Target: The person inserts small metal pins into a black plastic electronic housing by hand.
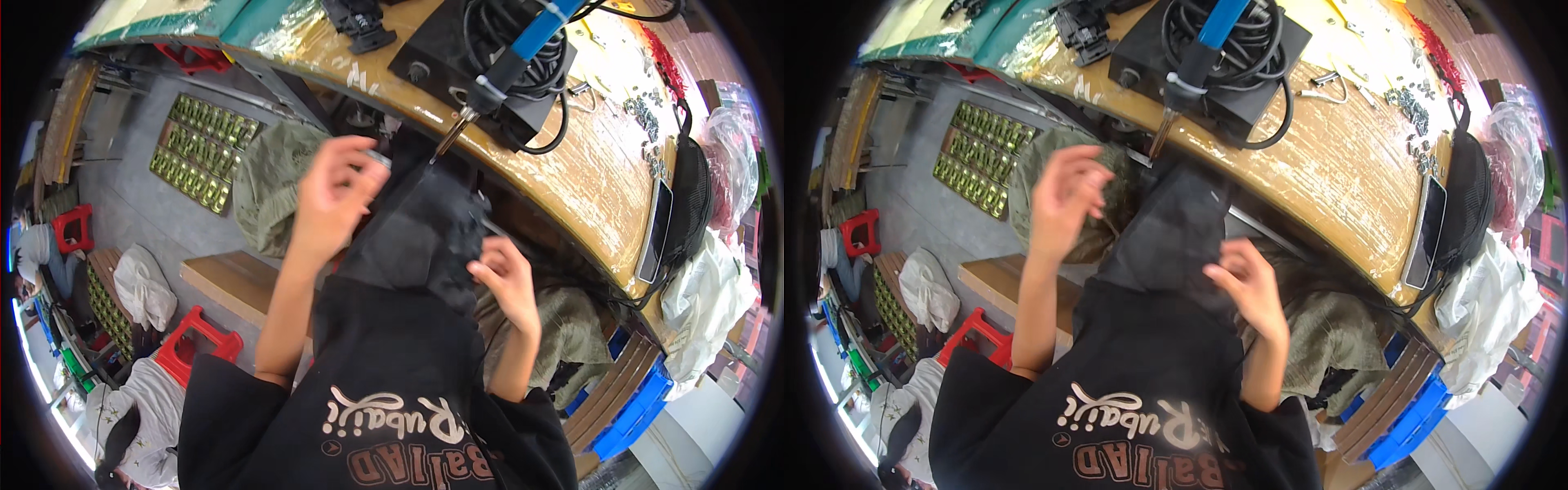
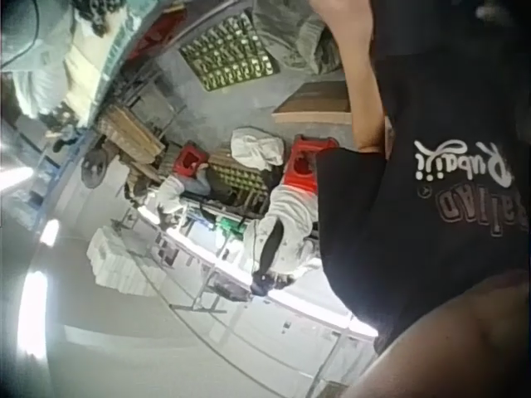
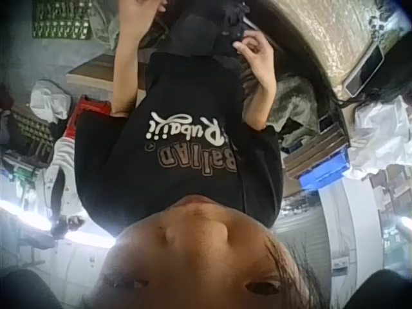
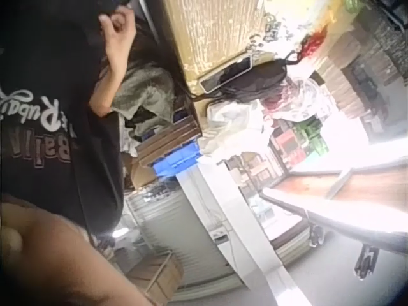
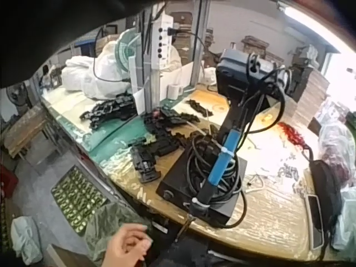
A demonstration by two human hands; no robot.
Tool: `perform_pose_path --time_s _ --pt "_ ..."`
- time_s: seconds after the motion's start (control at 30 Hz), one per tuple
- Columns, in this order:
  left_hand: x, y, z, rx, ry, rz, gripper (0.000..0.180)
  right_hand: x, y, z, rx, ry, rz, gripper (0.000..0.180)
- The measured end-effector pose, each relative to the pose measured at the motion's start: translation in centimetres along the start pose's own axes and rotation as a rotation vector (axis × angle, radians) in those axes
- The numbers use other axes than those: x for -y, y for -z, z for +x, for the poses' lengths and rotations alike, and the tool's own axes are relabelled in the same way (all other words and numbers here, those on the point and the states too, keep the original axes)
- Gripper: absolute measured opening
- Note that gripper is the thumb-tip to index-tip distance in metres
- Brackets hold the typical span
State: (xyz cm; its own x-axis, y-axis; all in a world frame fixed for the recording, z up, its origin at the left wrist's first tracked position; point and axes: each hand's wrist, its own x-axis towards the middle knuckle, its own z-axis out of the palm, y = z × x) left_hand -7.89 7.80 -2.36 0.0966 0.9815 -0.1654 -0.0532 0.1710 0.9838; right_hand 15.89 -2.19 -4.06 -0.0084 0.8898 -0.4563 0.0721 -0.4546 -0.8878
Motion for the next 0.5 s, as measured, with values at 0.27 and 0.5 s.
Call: perform_pose_path --time_s 0.27,0.5 --pt "-8.6 2.8 10.9 -0.231 -0.688 0.961 0.028 -8.0 14.6 -13.1 -0.474 -0.251 -0.105 0.018" --pt "-9.1 2.1 20.2 0.226 -0.637 1.508 0.039 -12.3 18.7 -26.1 -0.875 -0.445 0.002 0.018"
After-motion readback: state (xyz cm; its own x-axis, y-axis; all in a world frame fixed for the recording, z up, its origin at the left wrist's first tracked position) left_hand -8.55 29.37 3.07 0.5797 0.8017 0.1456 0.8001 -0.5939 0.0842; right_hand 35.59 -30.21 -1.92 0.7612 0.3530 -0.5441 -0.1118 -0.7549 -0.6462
